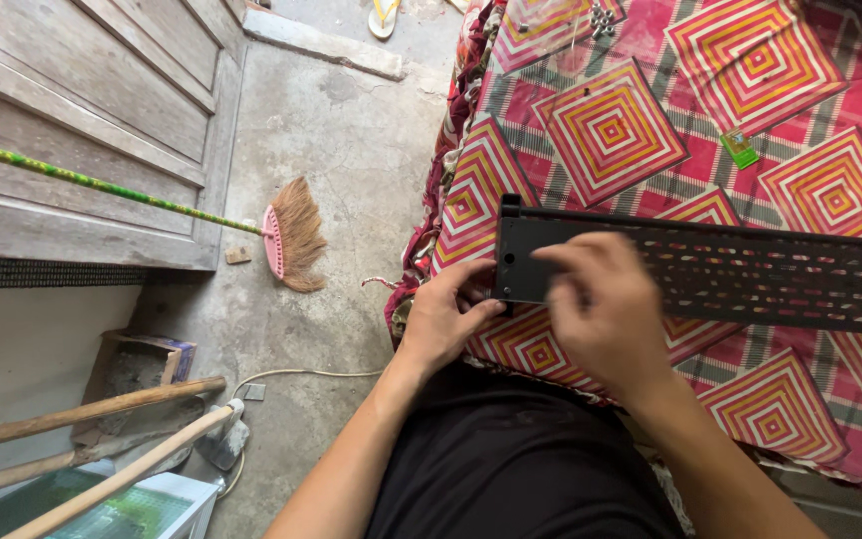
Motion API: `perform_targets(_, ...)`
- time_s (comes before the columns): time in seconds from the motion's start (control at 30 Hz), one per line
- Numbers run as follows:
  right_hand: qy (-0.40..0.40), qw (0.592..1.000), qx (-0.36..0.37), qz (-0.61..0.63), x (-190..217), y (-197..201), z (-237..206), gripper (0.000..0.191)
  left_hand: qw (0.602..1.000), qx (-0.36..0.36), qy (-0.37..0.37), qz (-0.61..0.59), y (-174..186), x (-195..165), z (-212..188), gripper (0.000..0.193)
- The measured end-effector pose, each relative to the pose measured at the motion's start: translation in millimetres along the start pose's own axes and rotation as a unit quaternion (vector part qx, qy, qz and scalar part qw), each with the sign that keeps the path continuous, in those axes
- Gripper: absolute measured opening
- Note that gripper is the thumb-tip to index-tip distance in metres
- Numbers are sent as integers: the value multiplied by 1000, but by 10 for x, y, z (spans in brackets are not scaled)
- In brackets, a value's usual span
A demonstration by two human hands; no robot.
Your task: The person assembles a black perforated metal rack on a patterned mat, attaching end brackets to shelf panels and driving screws with a small screwdriver, then aligning and joining panels and rails together.
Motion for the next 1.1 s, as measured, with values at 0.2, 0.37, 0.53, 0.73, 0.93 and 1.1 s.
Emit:
perform_targets(0.2,-67,978,149,-130,-7,-310,-47,14,1000,1,14,3,12,4,-8,39)
perform_targets(0.37,-97,973,153,-142,-21,-383,-57,14,1000,0,1,-2,17,5,-1,38)
perform_targets(0.53,-135,967,161,-147,-39,-406,-38,14,1000,5,11,6,14,15,20,38)
perform_targets(0.73,-139,960,182,-160,-64,-424,28,13,999,24,42,1,10,13,54,39)
perform_targets(0.93,-142,956,208,-153,-93,-414,84,13,993,100,20,-61,43,-17,127,38)
perform_targets(1.1,-198,949,227,-91,-151,-380,120,14,986,100,89,-101,35,-46,262,32)
Point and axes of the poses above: each hand's wrist, its own z-axis towards the middle knuckle, its own y-axis out of the back of the hand, x = y × z, the point moved 2 cm from there along z, towards the middle knuckle, and after that the axes turned 2 degrees about -z, right-handed, at the moved point
